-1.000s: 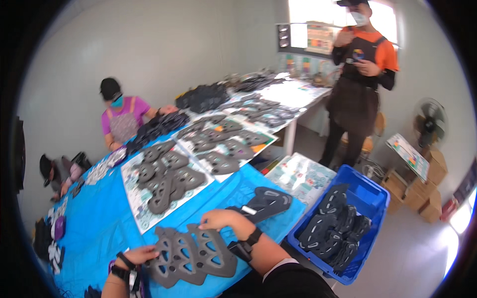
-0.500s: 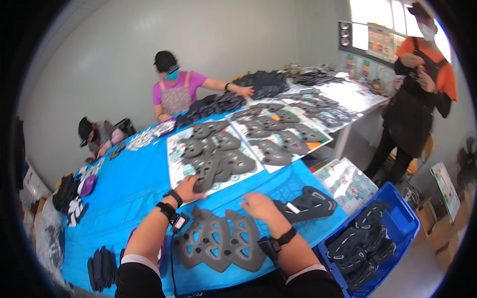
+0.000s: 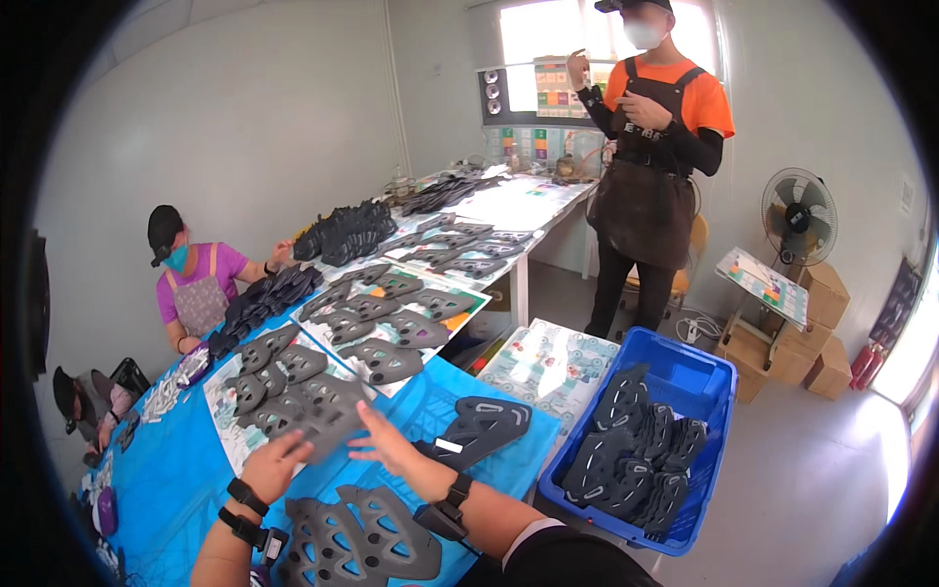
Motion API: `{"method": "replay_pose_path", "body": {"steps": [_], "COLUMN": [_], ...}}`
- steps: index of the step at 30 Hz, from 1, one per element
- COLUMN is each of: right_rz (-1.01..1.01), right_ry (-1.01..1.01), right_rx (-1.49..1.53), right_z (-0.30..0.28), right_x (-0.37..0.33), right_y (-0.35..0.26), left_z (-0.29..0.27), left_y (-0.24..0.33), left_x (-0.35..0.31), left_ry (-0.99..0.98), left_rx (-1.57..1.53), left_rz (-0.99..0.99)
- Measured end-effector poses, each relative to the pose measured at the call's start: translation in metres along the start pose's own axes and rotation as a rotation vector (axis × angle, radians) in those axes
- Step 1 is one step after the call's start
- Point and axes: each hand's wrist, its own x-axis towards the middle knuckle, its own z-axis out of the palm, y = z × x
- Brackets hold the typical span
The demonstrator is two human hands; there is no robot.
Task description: The recorder is inspecting and organizing shoe upper components and showing instruction sheets.
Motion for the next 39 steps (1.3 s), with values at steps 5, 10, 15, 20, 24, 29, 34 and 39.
{"method": "replay_pose_path", "body": {"steps": [5, 10, 15, 20, 24, 29, 34, 39], "right_rz": [-0.309, -0.263, -0.368, -0.330, -0.322, -0.327, -0.377, -0.426], "right_ry": [0.183, 0.241, 0.350, 0.349, 0.319, 0.299, 0.277, 0.308], "right_rx": [-0.374, -1.031, -1.295, -1.302, -1.308, -1.311, -1.298, -1.292], "right_z": [-0.029, -0.007, -0.011, -0.009, -0.008, -0.011, -0.012, -0.024], "right_x": [0.025, 0.000, -0.007, -0.009, -0.009, -0.005, -0.002, 0.002], "right_y": [0.018, -0.004, -0.006, -0.007, -0.006, -0.001, 0.004, 0.006], "left_z": [0.009, 0.092, 0.102, 0.100, 0.120, 0.094, 0.039, -0.046], "left_y": [-0.004, -0.082, -0.102, -0.100, -0.130, -0.165, -0.165, -0.116], "left_x": [-0.004, -0.098, -0.133, -0.127, -0.170, -0.237, -0.337, -0.331], "left_ry": [-0.279, -0.135, -0.290, -0.337, -0.386, -0.344, -0.063, -0.033], "left_rx": [-0.504, -0.437, -0.536, -0.621, -0.652, -0.294, -0.541, -0.503], "left_rz": [-0.198, -1.478, -1.612, -1.839, -1.692, -1.543, -1.700, -1.754]}}
